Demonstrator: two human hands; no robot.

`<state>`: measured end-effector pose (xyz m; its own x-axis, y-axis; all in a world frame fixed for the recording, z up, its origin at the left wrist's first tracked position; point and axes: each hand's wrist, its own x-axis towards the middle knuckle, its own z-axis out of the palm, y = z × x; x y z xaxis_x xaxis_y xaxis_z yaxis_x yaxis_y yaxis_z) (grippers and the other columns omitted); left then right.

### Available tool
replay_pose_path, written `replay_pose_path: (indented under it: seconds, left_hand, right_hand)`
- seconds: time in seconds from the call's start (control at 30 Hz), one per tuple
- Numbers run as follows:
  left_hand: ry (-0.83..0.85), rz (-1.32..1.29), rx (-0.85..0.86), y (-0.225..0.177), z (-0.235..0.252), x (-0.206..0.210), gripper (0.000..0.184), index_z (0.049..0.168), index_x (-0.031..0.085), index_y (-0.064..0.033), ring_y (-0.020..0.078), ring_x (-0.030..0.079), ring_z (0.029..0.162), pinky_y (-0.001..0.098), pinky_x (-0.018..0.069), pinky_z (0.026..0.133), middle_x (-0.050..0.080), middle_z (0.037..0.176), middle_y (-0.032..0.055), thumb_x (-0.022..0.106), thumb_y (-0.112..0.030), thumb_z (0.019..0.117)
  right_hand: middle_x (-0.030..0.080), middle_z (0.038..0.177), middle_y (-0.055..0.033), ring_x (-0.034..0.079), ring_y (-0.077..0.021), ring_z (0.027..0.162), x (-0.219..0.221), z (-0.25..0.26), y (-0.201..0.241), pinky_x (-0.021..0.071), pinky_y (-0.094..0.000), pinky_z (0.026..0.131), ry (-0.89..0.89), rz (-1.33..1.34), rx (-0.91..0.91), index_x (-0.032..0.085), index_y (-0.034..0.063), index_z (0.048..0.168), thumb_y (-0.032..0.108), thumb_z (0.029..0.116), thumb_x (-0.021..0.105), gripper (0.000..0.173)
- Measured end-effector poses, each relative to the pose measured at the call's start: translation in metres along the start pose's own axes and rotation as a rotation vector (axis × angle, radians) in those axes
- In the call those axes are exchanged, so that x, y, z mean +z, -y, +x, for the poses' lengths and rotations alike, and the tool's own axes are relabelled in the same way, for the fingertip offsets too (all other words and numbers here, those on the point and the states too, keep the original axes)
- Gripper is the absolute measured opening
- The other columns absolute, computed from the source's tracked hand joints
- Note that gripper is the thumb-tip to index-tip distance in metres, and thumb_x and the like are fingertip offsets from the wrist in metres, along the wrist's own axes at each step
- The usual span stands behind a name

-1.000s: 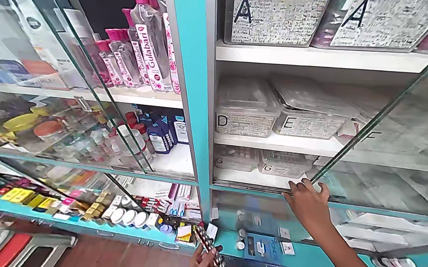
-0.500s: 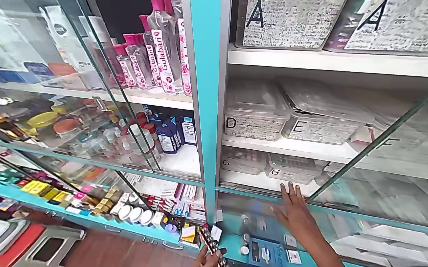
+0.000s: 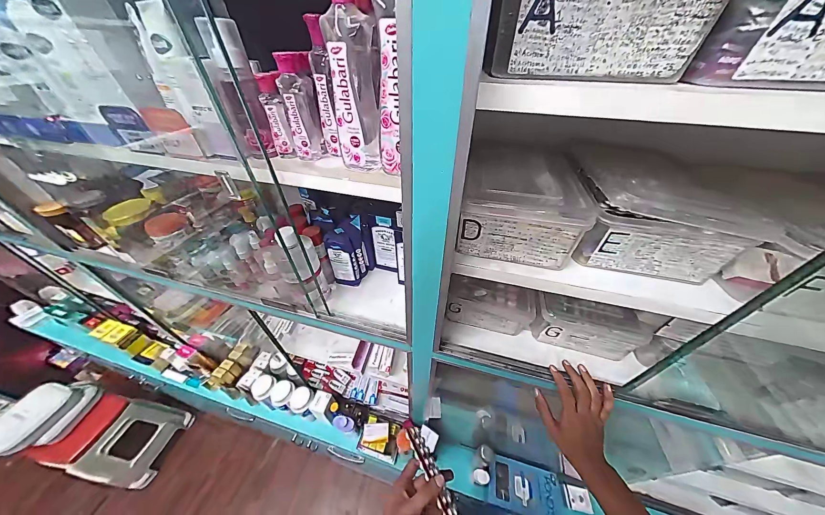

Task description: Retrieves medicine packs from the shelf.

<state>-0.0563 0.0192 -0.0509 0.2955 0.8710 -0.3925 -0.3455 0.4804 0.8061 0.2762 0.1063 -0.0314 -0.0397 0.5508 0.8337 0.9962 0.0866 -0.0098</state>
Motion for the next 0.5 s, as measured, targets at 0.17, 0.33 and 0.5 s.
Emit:
replay_pose_path:
  seconds: [0.17,0.33,0.5]
  left_hand:
    - [-0.002,-0.005,0.001,-0.0028,-0.0036,-0.0013,0.049,0.140,0.039,0.0018,0.0244,0.074,0.097,0.0410,0.0594,0.090,0.073,0.112,0.0158,0.061,-0.010,0.0984]
    - [0.027,0.024,-0.003,0.0015,-0.0023,-0.0028,0.052,0.140,0.040,0.0016,0.0229,0.074,0.097,0.0396,0.0595,0.090,0.074,0.111,0.0150,0.065,-0.011,0.0962]
    - [0.068,0.028,0.055,-0.0029,-0.0033,0.0002,0.058,0.144,0.034,0.0004,0.0203,0.074,0.097,0.0377,0.0592,0.091,0.074,0.112,0.0123,0.064,-0.005,0.0945]
  right_hand:
    - [0.062,0.134,-0.0194,0.049,-0.0386,0.136,-0.0031,0.0018,0.0060,0.0185,-0.0616,0.116,0.004,0.016,0.039,0.064,0.0142,0.130,0.053,0.0991,0.045,0.053]
    - [0.063,0.133,-0.0197,0.050,-0.0376,0.135,-0.0024,0.0026,0.0054,0.0187,-0.0599,0.116,-0.009,0.010,0.033,0.064,0.0135,0.129,0.052,0.0989,0.045,0.052]
    - [0.062,0.134,-0.0222,0.050,-0.0401,0.134,-0.0039,0.0029,0.0080,0.0191,-0.0626,0.115,0.005,0.035,0.058,0.064,0.0125,0.129,0.052,0.0988,0.046,0.053]
